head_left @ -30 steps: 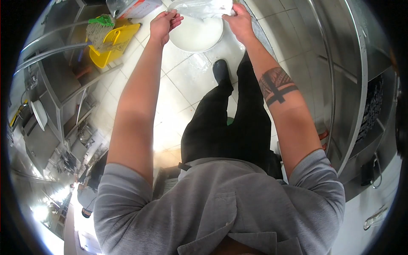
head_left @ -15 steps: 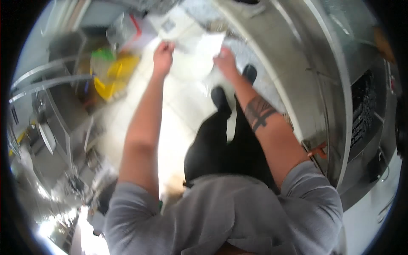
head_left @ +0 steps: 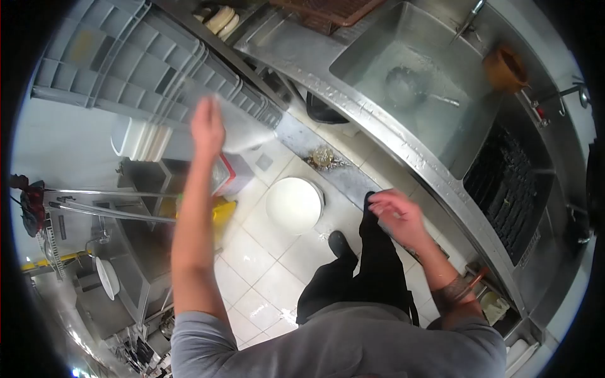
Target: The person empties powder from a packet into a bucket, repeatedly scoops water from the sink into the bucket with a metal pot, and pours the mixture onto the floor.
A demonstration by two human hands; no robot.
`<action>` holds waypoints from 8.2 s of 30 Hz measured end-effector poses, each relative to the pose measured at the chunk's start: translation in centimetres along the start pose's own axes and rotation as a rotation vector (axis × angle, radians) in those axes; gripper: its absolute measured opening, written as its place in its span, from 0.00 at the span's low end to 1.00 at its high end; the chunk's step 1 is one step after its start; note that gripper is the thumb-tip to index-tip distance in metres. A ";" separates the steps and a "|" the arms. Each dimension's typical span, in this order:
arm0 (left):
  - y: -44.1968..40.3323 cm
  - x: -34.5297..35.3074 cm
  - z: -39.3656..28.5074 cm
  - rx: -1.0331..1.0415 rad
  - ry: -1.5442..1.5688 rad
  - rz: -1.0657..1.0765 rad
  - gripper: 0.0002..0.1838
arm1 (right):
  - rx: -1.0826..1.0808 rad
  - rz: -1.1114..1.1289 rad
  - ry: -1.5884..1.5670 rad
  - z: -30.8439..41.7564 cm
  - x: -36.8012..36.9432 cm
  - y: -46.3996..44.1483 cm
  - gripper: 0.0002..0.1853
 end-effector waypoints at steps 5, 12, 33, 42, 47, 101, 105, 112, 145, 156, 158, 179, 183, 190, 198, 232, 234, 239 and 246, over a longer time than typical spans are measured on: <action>-12.5 -1.8 -11.4 0.350 0.038 -0.011 0.10 | -0.008 -0.296 0.208 5.1 -11.9 -3.6 0.09; -17.6 11.9 -8.0 0.432 -0.292 0.148 0.05 | 0.206 -0.370 0.650 -12.1 -26.5 -14.0 0.12; -0.4 61.2 -25.4 -0.942 1.030 0.991 0.09 | 0.083 -0.276 -0.027 -7.9 -27.9 -29.2 0.15; 0.8 56.2 -21.3 -0.678 0.172 1.042 0.14 | 0.500 -0.347 0.788 -25.8 -37.0 -27.7 0.18; 3.5 59.7 -19.6 -0.264 -0.260 1.335 0.20 | 0.581 -0.223 0.927 -35.2 -35.7 -25.7 0.22; -3.8 21.1 -23.6 0.229 -0.072 0.452 0.13 | 0.508 -0.260 1.340 -15.8 -40.8 -21.6 0.09; 5.6 11.5 -17.7 -0.067 0.020 0.187 0.12 | 0.900 -0.092 0.134 -25.2 -31.8 -19.3 0.05; 42.7 5.0 -6.7 -0.798 -0.149 0.539 0.15 | 0.848 -0.077 -1.074 -20.1 -23.3 -16.0 0.14; 112.5 21.6 -33.6 -1.751 0.846 -0.256 0.12 | 0.546 0.355 0.035 25.3 -3.8 -7.8 0.16; 108.5 19.0 -33.5 -1.770 0.699 -0.063 0.17 | -0.271 0.154 1.099 35.4 -3.2 -13.1 0.14; 106.4 17.6 -32.8 -1.679 0.638 -0.019 0.18 | -0.502 0.035 1.309 39.2 -1.3 -10.6 0.18; 103.4 17.9 -46.3 -1.788 0.539 0.111 0.12 | 0.409 0.206 1.800 -6.9 -36.7 -20.4 0.18; 103.7 18.8 -49.7 -1.624 0.400 0.262 0.12 | 0.432 0.536 1.297 -20.6 -33.2 -18.8 0.08; 93.8 12.8 -46.2 -1.836 0.562 -0.011 0.13 | 1.063 0.343 -0.770 -24.9 -22.4 -14.3 0.16; 93.8 12.5 -40.4 -1.785 0.678 -0.110 0.13 | 0.799 0.475 -0.752 -4.7 -18.6 -12.6 0.15; 103.1 19.2 -37.1 -1.722 0.645 -0.199 0.17 | -0.910 -0.224 1.284 36.1 -5.6 -14.3 0.25; 99.6 16.4 -37.6 -1.730 0.595 -0.208 0.16 | -0.906 -0.129 1.401 28.0 -9.5 -17.2 0.23; 99.7 15.7 -39.8 -1.771 0.403 -0.068 0.19 | -0.085 0.294 1.734 2.9 -25.0 -19.9 0.18; 99.6 16.1 -47.6 -1.882 0.373 0.224 0.16 | 0.853 0.322 1.065 -25.2 -34.3 -17.7 0.12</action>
Point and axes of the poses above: each hand's wrist, its own y-axis away from the middle knuckle, its own x-axis out of the palm, z = x × y, the point moved 8 cm from there along -y, towards the middle knuckle, and after that the axes turned 5 degrees about z, right-handed, at the moved point
